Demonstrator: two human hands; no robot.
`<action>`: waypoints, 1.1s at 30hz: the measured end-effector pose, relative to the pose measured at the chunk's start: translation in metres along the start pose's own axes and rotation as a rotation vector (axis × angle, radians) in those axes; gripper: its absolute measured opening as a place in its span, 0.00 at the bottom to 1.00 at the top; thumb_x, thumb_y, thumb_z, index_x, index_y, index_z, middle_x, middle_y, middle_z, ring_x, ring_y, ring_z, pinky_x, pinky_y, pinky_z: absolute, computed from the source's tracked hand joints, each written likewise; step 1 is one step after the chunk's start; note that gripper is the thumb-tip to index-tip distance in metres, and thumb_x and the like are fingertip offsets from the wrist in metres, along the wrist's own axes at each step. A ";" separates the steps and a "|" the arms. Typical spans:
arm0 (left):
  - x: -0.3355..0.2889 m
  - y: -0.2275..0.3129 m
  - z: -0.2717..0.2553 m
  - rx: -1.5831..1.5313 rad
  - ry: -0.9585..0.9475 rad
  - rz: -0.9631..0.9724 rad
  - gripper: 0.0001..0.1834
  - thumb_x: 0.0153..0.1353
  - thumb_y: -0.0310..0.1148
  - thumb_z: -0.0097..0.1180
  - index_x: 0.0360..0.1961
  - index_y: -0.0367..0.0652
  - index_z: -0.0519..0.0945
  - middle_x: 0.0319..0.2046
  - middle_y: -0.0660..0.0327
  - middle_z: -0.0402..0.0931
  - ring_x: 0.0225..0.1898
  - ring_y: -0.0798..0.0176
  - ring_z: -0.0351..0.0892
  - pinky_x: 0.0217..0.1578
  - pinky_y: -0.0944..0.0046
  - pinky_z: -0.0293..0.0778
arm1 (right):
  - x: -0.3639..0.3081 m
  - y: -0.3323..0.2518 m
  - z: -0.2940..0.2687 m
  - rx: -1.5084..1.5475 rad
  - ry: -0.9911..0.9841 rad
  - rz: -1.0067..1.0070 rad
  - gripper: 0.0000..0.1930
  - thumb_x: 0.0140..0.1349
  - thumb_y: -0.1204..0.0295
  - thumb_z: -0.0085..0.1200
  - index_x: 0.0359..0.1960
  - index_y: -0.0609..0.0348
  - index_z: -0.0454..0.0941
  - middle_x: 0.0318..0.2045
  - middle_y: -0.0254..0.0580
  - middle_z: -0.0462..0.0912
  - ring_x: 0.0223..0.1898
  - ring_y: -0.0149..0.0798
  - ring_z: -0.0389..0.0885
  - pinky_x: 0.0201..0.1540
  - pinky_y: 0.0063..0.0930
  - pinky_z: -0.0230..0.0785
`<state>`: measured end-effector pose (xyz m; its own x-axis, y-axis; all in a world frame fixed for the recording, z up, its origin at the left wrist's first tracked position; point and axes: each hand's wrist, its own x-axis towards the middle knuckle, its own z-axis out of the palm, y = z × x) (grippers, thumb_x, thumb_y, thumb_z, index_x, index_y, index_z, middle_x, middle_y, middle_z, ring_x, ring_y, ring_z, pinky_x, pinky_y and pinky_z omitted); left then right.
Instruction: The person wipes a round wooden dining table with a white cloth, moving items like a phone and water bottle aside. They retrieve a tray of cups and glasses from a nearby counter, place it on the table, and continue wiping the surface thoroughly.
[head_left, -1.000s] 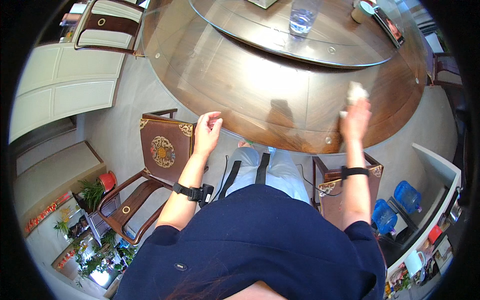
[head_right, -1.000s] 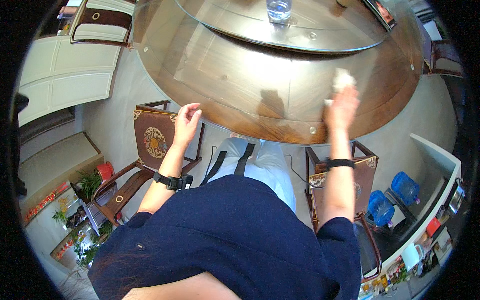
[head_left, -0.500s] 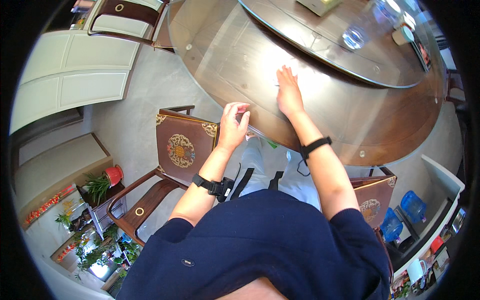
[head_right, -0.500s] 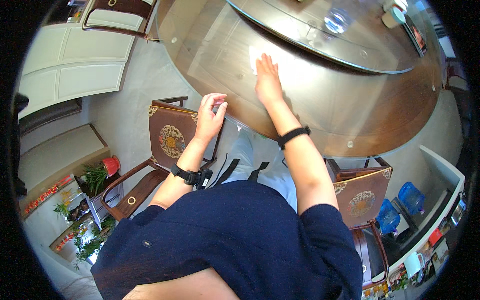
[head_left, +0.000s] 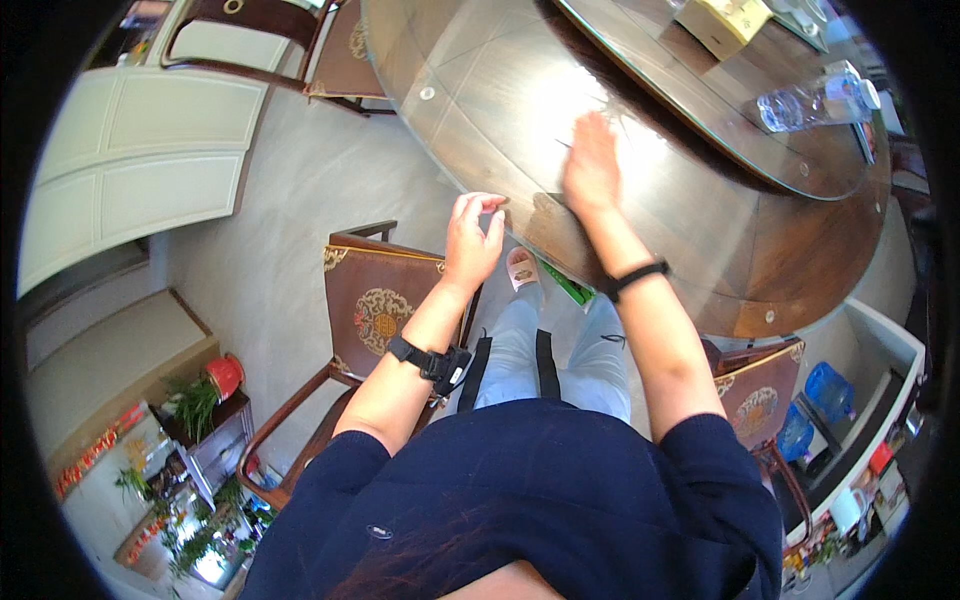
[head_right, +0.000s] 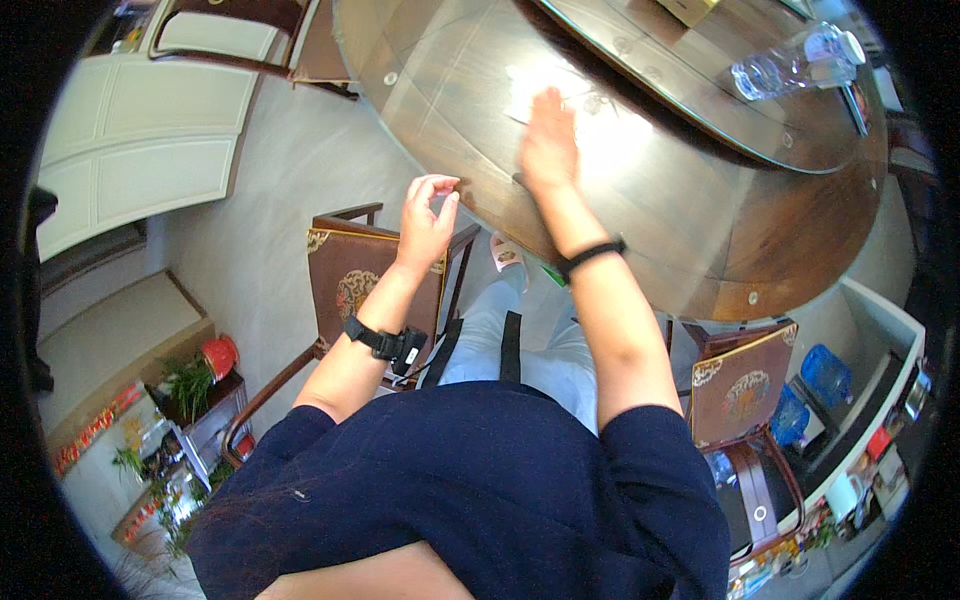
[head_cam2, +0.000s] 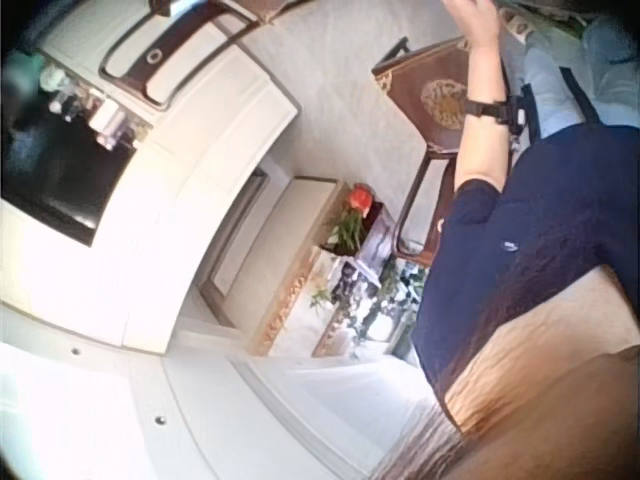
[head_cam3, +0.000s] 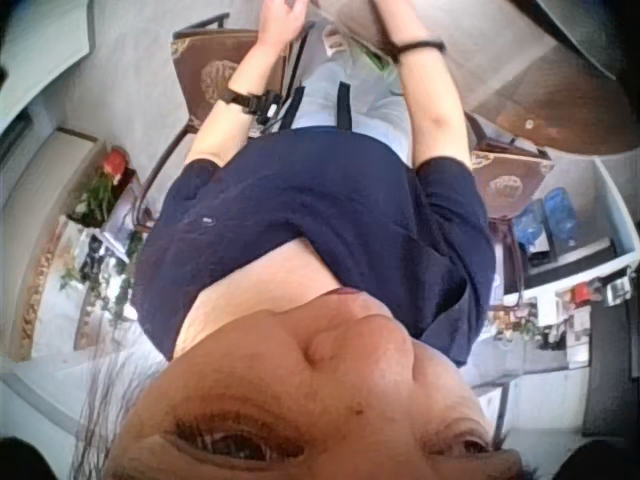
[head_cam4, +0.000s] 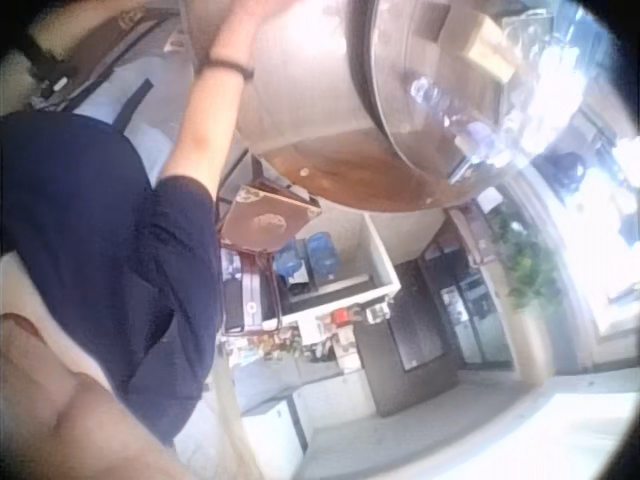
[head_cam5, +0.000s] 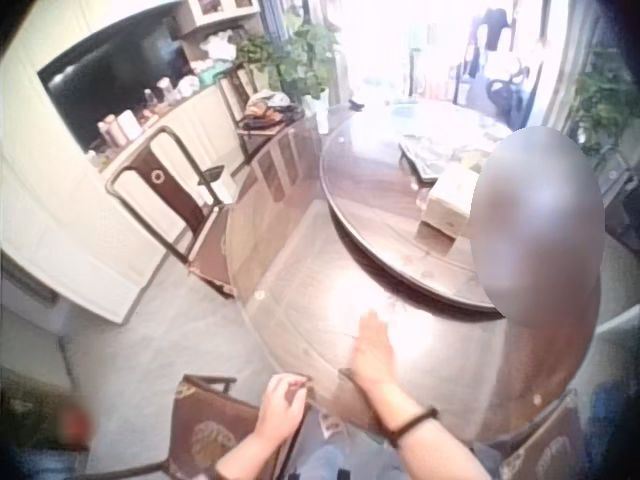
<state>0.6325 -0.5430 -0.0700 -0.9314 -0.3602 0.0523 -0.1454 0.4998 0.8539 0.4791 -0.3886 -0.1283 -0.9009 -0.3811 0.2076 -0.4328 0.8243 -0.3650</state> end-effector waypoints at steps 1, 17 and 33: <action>0.009 -0.004 0.001 0.015 -0.013 0.015 0.09 0.58 0.23 0.57 0.42 0.37 0.80 0.43 0.53 0.75 0.44 0.55 0.78 0.47 0.60 0.74 | -0.020 0.027 -0.020 -0.028 -0.003 0.093 0.26 0.63 0.77 0.38 0.64 0.69 0.64 0.69 0.60 0.61 0.71 0.54 0.58 0.73 0.48 0.48; 0.091 -0.032 0.043 0.550 0.036 0.293 0.31 0.62 0.48 0.56 0.60 0.39 0.67 0.61 0.49 0.65 0.69 0.46 0.56 0.69 0.41 0.47 | 0.003 0.019 -0.016 0.204 0.175 0.295 0.27 0.65 0.73 0.38 0.66 0.71 0.61 0.65 0.65 0.65 0.68 0.57 0.60 0.72 0.48 0.47; 0.088 -0.026 0.041 0.520 0.056 0.246 0.30 0.62 0.46 0.57 0.59 0.39 0.68 0.60 0.48 0.64 0.68 0.44 0.56 0.68 0.41 0.49 | -0.034 0.184 -0.095 -0.493 0.246 0.797 0.25 0.66 0.65 0.43 0.59 0.71 0.69 0.61 0.65 0.70 0.65 0.61 0.65 0.69 0.55 0.50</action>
<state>0.5402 -0.5553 -0.1093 -0.9414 -0.2187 0.2566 -0.0848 0.8903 0.4474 0.4331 -0.1836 -0.1162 -0.8678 0.4181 0.2684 0.4151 0.9070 -0.0710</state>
